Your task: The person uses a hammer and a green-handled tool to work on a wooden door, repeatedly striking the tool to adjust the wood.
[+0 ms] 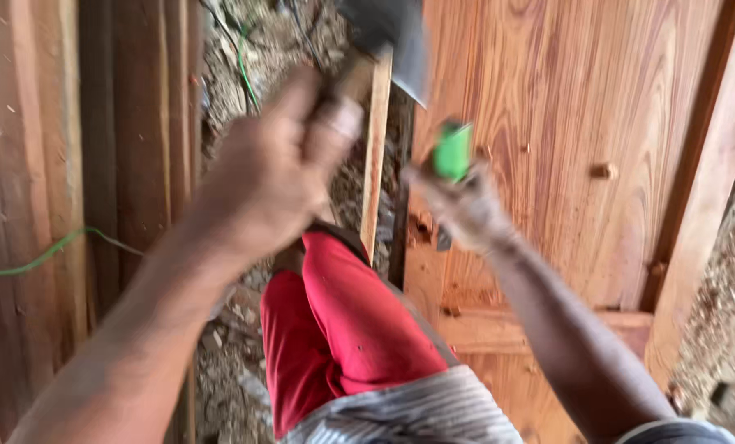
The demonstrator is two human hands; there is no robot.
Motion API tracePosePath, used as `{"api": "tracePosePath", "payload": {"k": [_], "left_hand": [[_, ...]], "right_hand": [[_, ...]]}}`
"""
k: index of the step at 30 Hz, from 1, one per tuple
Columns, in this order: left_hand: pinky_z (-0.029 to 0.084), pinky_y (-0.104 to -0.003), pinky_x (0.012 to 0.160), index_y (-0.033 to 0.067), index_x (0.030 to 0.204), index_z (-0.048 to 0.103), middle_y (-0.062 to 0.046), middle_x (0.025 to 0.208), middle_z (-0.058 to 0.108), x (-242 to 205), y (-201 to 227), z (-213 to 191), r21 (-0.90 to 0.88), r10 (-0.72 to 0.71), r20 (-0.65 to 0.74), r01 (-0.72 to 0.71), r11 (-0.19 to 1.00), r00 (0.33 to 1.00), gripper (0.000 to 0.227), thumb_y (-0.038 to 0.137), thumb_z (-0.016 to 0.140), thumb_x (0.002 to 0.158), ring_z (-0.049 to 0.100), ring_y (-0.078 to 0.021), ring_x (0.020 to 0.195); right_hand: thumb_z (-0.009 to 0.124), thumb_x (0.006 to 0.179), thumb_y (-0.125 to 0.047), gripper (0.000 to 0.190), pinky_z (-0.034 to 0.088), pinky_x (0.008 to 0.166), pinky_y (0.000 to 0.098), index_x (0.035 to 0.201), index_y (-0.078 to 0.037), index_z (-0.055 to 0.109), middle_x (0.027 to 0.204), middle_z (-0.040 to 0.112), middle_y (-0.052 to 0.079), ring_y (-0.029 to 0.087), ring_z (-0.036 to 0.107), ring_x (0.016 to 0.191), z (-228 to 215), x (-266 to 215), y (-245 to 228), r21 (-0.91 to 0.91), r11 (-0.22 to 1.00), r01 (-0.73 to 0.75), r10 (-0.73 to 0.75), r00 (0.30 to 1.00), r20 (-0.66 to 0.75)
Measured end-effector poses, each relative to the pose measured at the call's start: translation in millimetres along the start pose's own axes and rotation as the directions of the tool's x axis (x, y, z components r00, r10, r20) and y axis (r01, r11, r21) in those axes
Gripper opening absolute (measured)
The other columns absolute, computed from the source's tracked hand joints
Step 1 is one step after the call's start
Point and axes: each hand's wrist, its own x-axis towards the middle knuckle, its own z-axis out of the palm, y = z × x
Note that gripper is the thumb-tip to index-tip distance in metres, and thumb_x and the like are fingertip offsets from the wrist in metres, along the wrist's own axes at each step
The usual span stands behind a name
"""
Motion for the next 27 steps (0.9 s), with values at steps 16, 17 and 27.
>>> {"api": "tracePosePath", "payload": {"k": [16, 17, 27], "left_hand": [[0.050, -0.030, 0.064, 0.0033, 0.133, 0.057, -0.009, 0.109, 0.066, -110, 9, 25, 0.192, 0.020, -0.431, 0.070, 0.979, 0.902, 0.036, 0.026, 0.050, 0.106, 0.062, -0.0164, 0.075], [0.052, -0.032, 0.073, 0.0012, 0.132, 0.056, -0.012, 0.112, 0.067, -111, 10, 26, 0.181, 0.025, -0.428, 0.059, 0.982, 0.903, 0.037, 0.026, 0.050, 0.106, 0.067, -0.0196, 0.085], [0.057, -0.033, 0.077, 0.0021, 0.133, 0.055, -0.011, 0.124, 0.067, -95, 36, 24, 0.256, 0.148, -0.351, -0.058, 0.965, 0.925, 0.038, 0.028, 0.049, 0.106, 0.073, -0.0225, 0.100]], "right_hand": [[0.068, 0.098, -0.020, 0.041, 0.027, 0.039, 0.0218, 0.070, -0.023, 0.038, 0.057, 0.037, -0.009, 0.003, 0.034, 0.046, -29, 23, -30, 0.989, 0.130, 0.070, 0.495, 0.860, -0.126], [0.069, 0.097, -0.019, 0.042, 0.028, 0.038, 0.0211, 0.070, -0.023, 0.038, 0.057, 0.037, -0.010, 0.003, 0.035, 0.046, -27, 23, -30, 0.990, 0.105, 0.098, 0.496, 0.857, -0.137], [0.066, 0.098, -0.025, 0.038, 0.031, 0.040, 0.0256, 0.068, -0.018, 0.044, 0.054, 0.047, -0.003, 0.007, 0.042, 0.045, -28, 17, -35, 0.968, 0.248, 0.034, 0.480, 0.864, -0.153]]}}
